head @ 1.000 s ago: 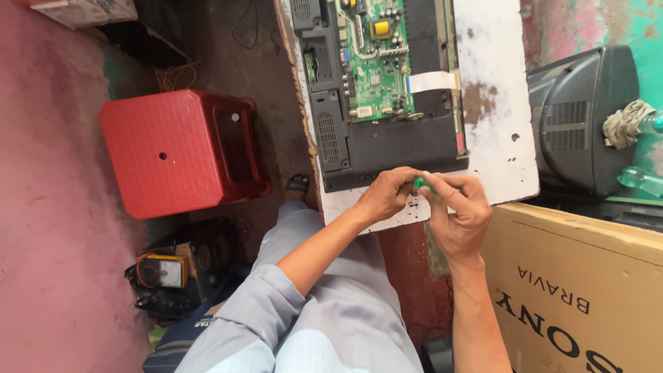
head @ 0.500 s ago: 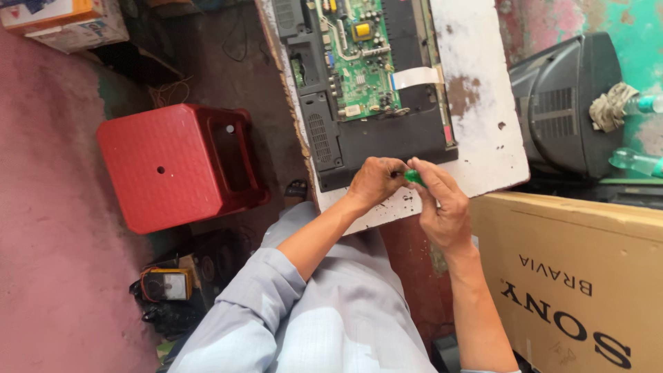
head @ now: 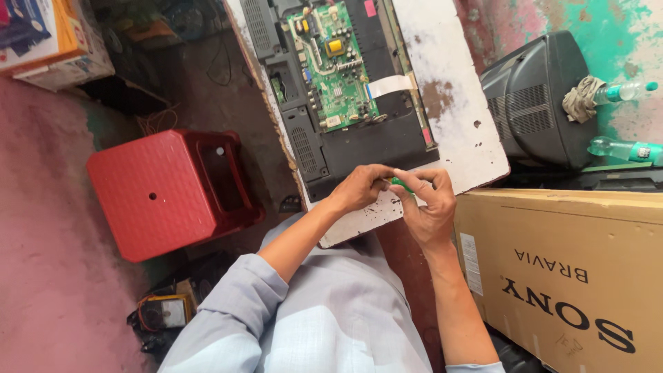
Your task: The person uses a screwdriver to remove screws from the back of a television and detaches a ribbon cable. They then reattach the cable and continue to work on the internal components.
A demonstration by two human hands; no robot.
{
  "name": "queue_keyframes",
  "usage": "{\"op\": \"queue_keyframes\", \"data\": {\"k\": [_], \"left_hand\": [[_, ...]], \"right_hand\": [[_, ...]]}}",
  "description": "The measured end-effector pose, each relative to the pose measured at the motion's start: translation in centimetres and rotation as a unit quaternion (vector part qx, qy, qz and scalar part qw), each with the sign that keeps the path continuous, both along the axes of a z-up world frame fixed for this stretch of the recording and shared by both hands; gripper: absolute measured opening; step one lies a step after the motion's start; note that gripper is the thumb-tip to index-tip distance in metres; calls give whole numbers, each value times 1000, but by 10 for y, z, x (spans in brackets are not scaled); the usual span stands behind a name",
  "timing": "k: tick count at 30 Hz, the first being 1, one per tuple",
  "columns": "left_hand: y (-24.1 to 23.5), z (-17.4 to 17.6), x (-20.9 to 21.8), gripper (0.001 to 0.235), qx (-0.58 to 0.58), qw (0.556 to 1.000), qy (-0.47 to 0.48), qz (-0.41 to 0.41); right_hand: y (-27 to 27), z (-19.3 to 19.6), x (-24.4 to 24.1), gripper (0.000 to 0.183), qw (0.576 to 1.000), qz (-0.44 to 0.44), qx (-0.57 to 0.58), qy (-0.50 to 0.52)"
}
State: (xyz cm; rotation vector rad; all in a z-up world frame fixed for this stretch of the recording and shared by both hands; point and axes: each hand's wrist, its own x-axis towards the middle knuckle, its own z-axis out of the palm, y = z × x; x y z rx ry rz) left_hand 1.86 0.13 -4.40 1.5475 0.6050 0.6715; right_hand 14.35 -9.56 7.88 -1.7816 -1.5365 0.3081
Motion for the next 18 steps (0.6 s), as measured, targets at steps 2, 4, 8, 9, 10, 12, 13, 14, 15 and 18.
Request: {"op": "queue_keyframes", "data": {"k": [2,4,8,9,10,12,13,14,15,18], "left_hand": [[1,-8,3,37,15,999,26,-16],[-1,-13,7,32,32,998,50,-10],[-2,-14,11,29,5,994,104,29],[-5,-12,11,25,20,994,96,44],[-7,-10,10,22,34,994,89,61],[-10,-2,10,18,55,990,99,84],[-9,2,10,16,62,987,118,90],[-8,6,9,14,67,984,136,97],[-4,9,8,14,55,987,128,84],[0,15,5,20,10,996,82,40]], "right_hand": [[-2,2,3,47,996,57,-13,70],[1,5,6,49,991,99,1,94],[3,1,-2,51,991,109,67,46],[1,-2,-4,52,991,101,83,33],[-1,-5,-5,46,994,75,74,26],[-2,-11,-6,35,998,21,55,14],[-2,-12,-5,34,997,24,47,49],[-1,-13,-2,34,995,27,37,85],[2,-13,0,35,992,30,26,119],[5,-8,5,48,990,77,23,117]]}}
